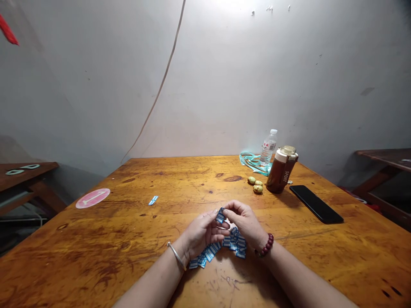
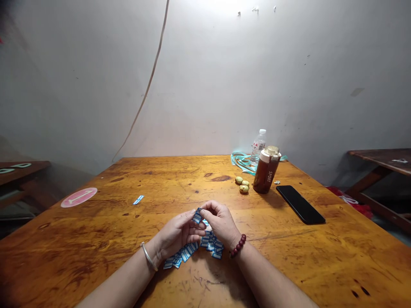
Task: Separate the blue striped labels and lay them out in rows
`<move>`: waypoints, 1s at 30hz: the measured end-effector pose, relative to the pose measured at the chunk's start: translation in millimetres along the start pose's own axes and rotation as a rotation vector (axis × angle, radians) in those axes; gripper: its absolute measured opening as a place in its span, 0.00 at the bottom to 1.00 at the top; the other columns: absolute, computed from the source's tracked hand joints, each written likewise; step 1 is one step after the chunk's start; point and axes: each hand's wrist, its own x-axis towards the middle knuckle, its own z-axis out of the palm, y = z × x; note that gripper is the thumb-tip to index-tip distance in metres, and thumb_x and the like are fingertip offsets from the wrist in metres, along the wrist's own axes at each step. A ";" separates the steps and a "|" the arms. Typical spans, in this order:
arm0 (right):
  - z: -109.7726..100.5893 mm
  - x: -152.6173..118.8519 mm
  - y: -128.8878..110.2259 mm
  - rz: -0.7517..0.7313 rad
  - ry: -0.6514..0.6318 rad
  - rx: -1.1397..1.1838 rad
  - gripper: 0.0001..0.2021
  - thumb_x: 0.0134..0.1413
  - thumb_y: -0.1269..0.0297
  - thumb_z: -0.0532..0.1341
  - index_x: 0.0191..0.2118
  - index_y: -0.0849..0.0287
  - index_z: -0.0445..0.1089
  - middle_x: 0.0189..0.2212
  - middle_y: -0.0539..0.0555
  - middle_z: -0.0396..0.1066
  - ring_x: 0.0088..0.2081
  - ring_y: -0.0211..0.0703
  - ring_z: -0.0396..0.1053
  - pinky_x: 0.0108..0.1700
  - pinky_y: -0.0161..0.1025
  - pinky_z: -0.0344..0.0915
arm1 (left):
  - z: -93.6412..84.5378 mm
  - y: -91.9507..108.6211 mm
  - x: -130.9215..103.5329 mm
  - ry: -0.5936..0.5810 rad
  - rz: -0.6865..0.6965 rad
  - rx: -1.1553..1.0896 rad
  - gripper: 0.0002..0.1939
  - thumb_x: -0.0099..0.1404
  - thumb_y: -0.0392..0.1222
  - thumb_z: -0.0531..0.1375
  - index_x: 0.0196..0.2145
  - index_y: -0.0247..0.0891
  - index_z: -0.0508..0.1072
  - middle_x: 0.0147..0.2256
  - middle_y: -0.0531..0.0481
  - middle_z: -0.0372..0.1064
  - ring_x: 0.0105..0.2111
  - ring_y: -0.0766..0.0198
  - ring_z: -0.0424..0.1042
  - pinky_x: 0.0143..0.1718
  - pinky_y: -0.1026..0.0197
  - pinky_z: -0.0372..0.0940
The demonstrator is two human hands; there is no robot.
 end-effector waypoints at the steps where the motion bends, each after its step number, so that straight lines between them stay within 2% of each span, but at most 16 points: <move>1: -0.4 0.0 -0.5 0.008 -0.014 0.003 0.06 0.47 0.64 0.56 0.27 0.61 0.65 0.22 0.48 0.63 0.25 0.34 0.61 0.28 0.32 0.58 | 0.8 0.8 -0.6 0.006 0.008 0.031 0.14 0.57 0.47 0.54 0.37 0.34 0.67 0.32 0.44 0.68 0.29 0.66 0.70 0.28 0.67 0.63; 3: -1.4 0.5 -1.0 0.017 -0.025 -0.009 0.06 0.46 0.64 0.56 0.26 0.62 0.65 0.21 0.48 0.63 0.24 0.33 0.60 0.27 0.31 0.58 | 2.2 2.9 -1.3 0.026 0.040 0.089 0.15 0.56 0.47 0.55 0.36 0.33 0.68 0.33 0.44 0.68 0.30 0.65 0.70 0.29 0.66 0.63; 8: -3.7 2.9 3.7 0.035 0.009 -0.068 0.06 0.44 0.65 0.58 0.26 0.62 0.67 0.20 0.47 0.63 0.23 0.32 0.58 0.26 0.31 0.56 | 3.1 6.9 -0.2 0.106 0.100 0.284 0.13 0.52 0.46 0.59 0.28 0.31 0.70 0.25 0.48 0.68 0.24 0.69 0.68 0.25 0.68 0.61; 13: -2.2 3.8 8.4 0.030 0.002 -0.026 0.06 0.44 0.65 0.58 0.29 0.62 0.66 0.23 0.48 0.64 0.25 0.32 0.59 0.27 0.31 0.57 | 3.2 5.4 1.4 0.177 0.135 0.386 0.12 0.51 0.46 0.59 0.27 0.32 0.70 0.21 0.51 0.66 0.20 0.71 0.66 0.22 0.69 0.59; 17: 0.5 3.0 7.8 0.043 0.042 0.030 0.08 0.43 0.64 0.59 0.31 0.61 0.64 0.25 0.48 0.64 0.25 0.32 0.59 0.27 0.31 0.57 | 1.2 3.0 3.5 0.232 0.162 0.393 0.13 0.50 0.47 0.59 0.27 0.33 0.70 0.20 0.52 0.66 0.19 0.72 0.65 0.22 0.69 0.59; 22: 2.1 1.5 7.9 0.088 0.066 0.012 0.08 0.42 0.62 0.60 0.26 0.61 0.62 0.21 0.46 0.61 0.23 0.32 0.59 0.25 0.31 0.56 | -0.4 1.5 4.9 0.275 0.190 0.383 0.13 0.49 0.47 0.60 0.27 0.33 0.69 0.20 0.53 0.66 0.19 0.73 0.65 0.22 0.70 0.59; 30: -2.7 5.2 12.1 0.101 0.041 0.053 0.09 0.41 0.62 0.60 0.24 0.62 0.63 0.18 0.46 0.60 0.20 0.30 0.56 0.22 0.30 0.53 | 0.5 5.4 2.7 0.205 0.138 0.257 0.13 0.51 0.47 0.59 0.26 0.32 0.69 0.24 0.51 0.68 0.22 0.72 0.67 0.22 0.71 0.59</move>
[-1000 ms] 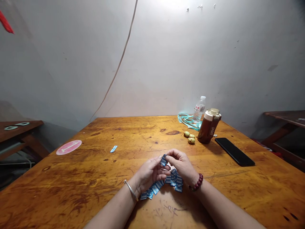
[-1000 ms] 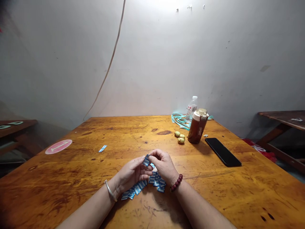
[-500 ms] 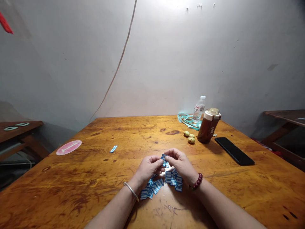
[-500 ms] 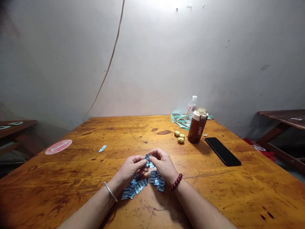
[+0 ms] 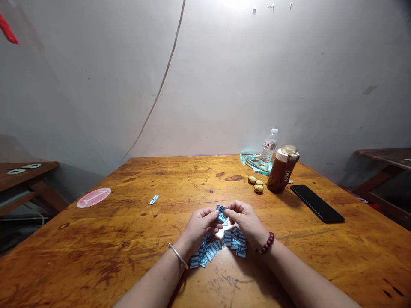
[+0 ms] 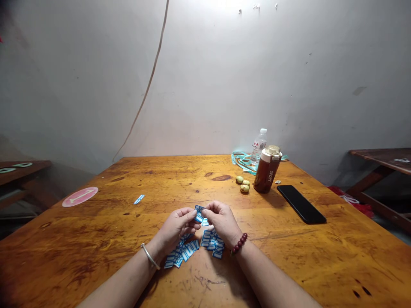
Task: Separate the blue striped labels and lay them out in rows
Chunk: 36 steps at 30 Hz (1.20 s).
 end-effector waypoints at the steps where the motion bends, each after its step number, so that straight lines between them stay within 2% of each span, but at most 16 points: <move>1: -0.6 0.2 -0.5 0.006 -0.004 0.009 0.08 0.41 0.62 0.60 0.23 0.62 0.63 0.18 0.46 0.60 0.20 0.30 0.55 0.22 0.30 0.53 | -0.4 0.6 -0.2 -0.007 -0.006 -0.013 0.13 0.51 0.47 0.59 0.27 0.32 0.69 0.24 0.50 0.68 0.22 0.72 0.67 0.22 0.71 0.59; 12: -3.7 -2.3 -8.7 0.062 -0.086 0.106 0.07 0.40 0.63 0.60 0.27 0.62 0.68 0.20 0.47 0.62 0.21 0.30 0.56 0.24 0.31 0.53 | -6.7 -1.3 0.0 -0.051 -0.024 -0.111 0.10 0.53 0.44 0.58 0.28 0.32 0.69 0.25 0.49 0.68 0.24 0.71 0.67 0.23 0.71 0.60; 19: -3.6 -1.4 -8.4 0.093 -0.090 0.125 0.08 0.40 0.64 0.60 0.29 0.63 0.69 0.22 0.49 0.64 0.21 0.30 0.56 0.24 0.31 0.54 | -4.9 1.7 0.1 -0.030 0.010 -0.048 0.11 0.51 0.45 0.59 0.27 0.33 0.69 0.24 0.50 0.68 0.22 0.71 0.66 0.22 0.72 0.59; 28: -2.1 -3.1 -11.3 0.055 -0.055 0.058 0.08 0.41 0.64 0.59 0.29 0.63 0.68 0.23 0.49 0.65 0.22 0.31 0.57 0.25 0.31 0.54 | -2.4 2.6 -0.6 0.007 0.031 0.008 0.14 0.51 0.48 0.59 0.26 0.33 0.69 0.25 0.49 0.68 0.22 0.71 0.66 0.22 0.71 0.59; 36: 1.1 -3.4 -6.9 -0.028 -0.051 0.070 0.12 0.42 0.66 0.60 0.36 0.60 0.62 0.20 0.45 0.59 0.22 0.30 0.56 0.24 0.30 0.53 | -1.4 2.5 -0.3 0.008 0.050 0.047 0.14 0.49 0.49 0.60 0.25 0.32 0.69 0.23 0.51 0.67 0.21 0.71 0.66 0.21 0.71 0.58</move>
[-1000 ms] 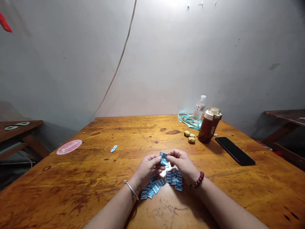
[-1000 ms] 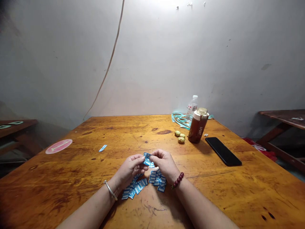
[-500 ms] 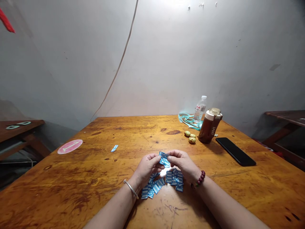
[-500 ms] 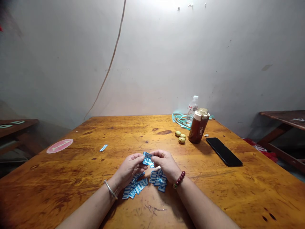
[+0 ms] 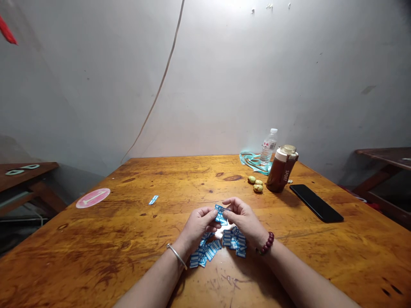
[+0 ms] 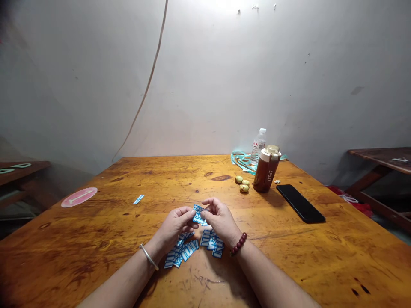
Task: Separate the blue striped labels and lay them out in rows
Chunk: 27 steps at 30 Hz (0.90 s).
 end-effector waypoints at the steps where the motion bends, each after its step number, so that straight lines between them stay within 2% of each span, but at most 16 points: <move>1: 0.2 0.0 0.6 -0.008 -0.002 -0.003 0.11 0.42 0.65 0.60 0.35 0.61 0.62 0.20 0.45 0.59 0.22 0.30 0.56 0.24 0.30 0.53 | 0.0 -0.3 0.2 0.001 0.002 0.003 0.14 0.49 0.49 0.60 0.25 0.32 0.69 0.22 0.51 0.67 0.21 0.71 0.66 0.20 0.71 0.57; 6: -0.7 1.1 2.9 -0.008 0.022 -0.034 0.10 0.41 0.62 0.60 0.30 0.61 0.62 0.22 0.46 0.61 0.23 0.31 0.57 0.24 0.30 0.55 | -1.4 -3.6 2.5 0.031 0.022 0.020 0.15 0.50 0.50 0.59 0.26 0.33 0.69 0.23 0.52 0.67 0.21 0.71 0.66 0.21 0.71 0.58; 20: 0.9 0.7 -3.5 0.036 0.034 -0.035 0.12 0.40 0.61 0.61 0.33 0.61 0.64 0.20 0.46 0.60 0.22 0.31 0.56 0.24 0.30 0.54 | -0.9 -2.2 1.5 0.042 0.045 0.043 0.16 0.50 0.51 0.58 0.26 0.33 0.69 0.23 0.51 0.66 0.22 0.71 0.66 0.22 0.70 0.58; 27: 2.8 -0.6 -3.6 -0.012 0.013 -0.044 0.12 0.42 0.62 0.60 0.34 0.61 0.64 0.21 0.46 0.61 0.23 0.31 0.57 0.25 0.30 0.55 | 0.2 -2.2 1.6 0.050 0.087 0.066 0.15 0.51 0.51 0.57 0.25 0.33 0.69 0.21 0.52 0.66 0.21 0.71 0.64 0.20 0.70 0.56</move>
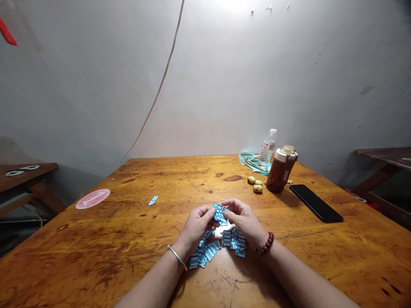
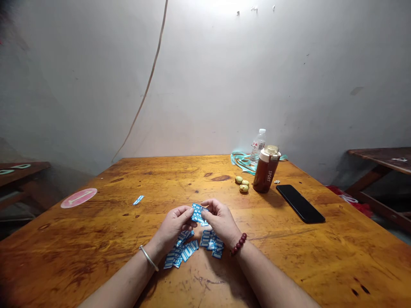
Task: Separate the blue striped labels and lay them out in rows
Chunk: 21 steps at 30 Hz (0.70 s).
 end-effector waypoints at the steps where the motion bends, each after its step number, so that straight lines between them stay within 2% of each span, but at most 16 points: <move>1: 0.4 -0.4 0.4 -0.012 -0.005 -0.016 0.12 0.42 0.61 0.60 0.34 0.61 0.64 0.21 0.47 0.61 0.23 0.31 0.57 0.25 0.30 0.55 | 0.7 0.5 -0.3 0.000 0.011 0.023 0.15 0.51 0.51 0.57 0.25 0.33 0.69 0.21 0.52 0.66 0.20 0.71 0.64 0.20 0.70 0.56; 5: 1.0 -1.3 2.0 -0.027 -0.033 -0.047 0.12 0.44 0.60 0.59 0.35 0.61 0.65 0.23 0.48 0.63 0.24 0.32 0.59 0.26 0.31 0.56 | 2.9 2.5 -1.8 -0.012 0.061 0.112 0.16 0.52 0.51 0.56 0.24 0.33 0.68 0.20 0.52 0.65 0.20 0.70 0.64 0.20 0.69 0.56; 9: -0.5 -0.9 4.0 0.015 -0.046 -0.048 0.09 0.42 0.61 0.60 0.29 0.62 0.65 0.23 0.48 0.64 0.25 0.33 0.60 0.25 0.31 0.56 | 2.3 2.3 -2.3 -0.034 0.055 0.129 0.16 0.52 0.51 0.56 0.22 0.32 0.68 0.19 0.52 0.65 0.20 0.70 0.64 0.20 0.70 0.56; 12: -1.6 -0.9 5.1 0.034 -0.002 -0.068 0.07 0.41 0.62 0.60 0.25 0.61 0.64 0.21 0.47 0.62 0.24 0.33 0.59 0.25 0.31 0.57 | 2.3 1.7 -3.1 -0.096 -0.045 -0.012 0.16 0.53 0.51 0.55 0.25 0.33 0.68 0.22 0.50 0.66 0.22 0.69 0.66 0.21 0.69 0.58; 16: -0.6 -1.8 4.8 0.009 0.012 -0.051 0.06 0.42 0.63 0.59 0.25 0.60 0.64 0.22 0.47 0.62 0.25 0.33 0.60 0.26 0.31 0.58 | 3.6 1.2 -5.6 -0.173 -0.195 -0.256 0.16 0.55 0.51 0.54 0.33 0.34 0.67 0.30 0.46 0.68 0.29 0.64 0.69 0.27 0.65 0.62; 21: 1.6 -2.7 6.2 0.013 -0.036 -0.064 0.07 0.44 0.60 0.58 0.27 0.59 0.63 0.22 0.47 0.63 0.24 0.34 0.61 0.26 0.32 0.58 | 2.9 0.2 -6.7 -0.252 -0.238 -0.347 0.13 0.57 0.47 0.55 0.34 0.34 0.66 0.27 0.48 0.67 0.26 0.69 0.68 0.27 0.68 0.61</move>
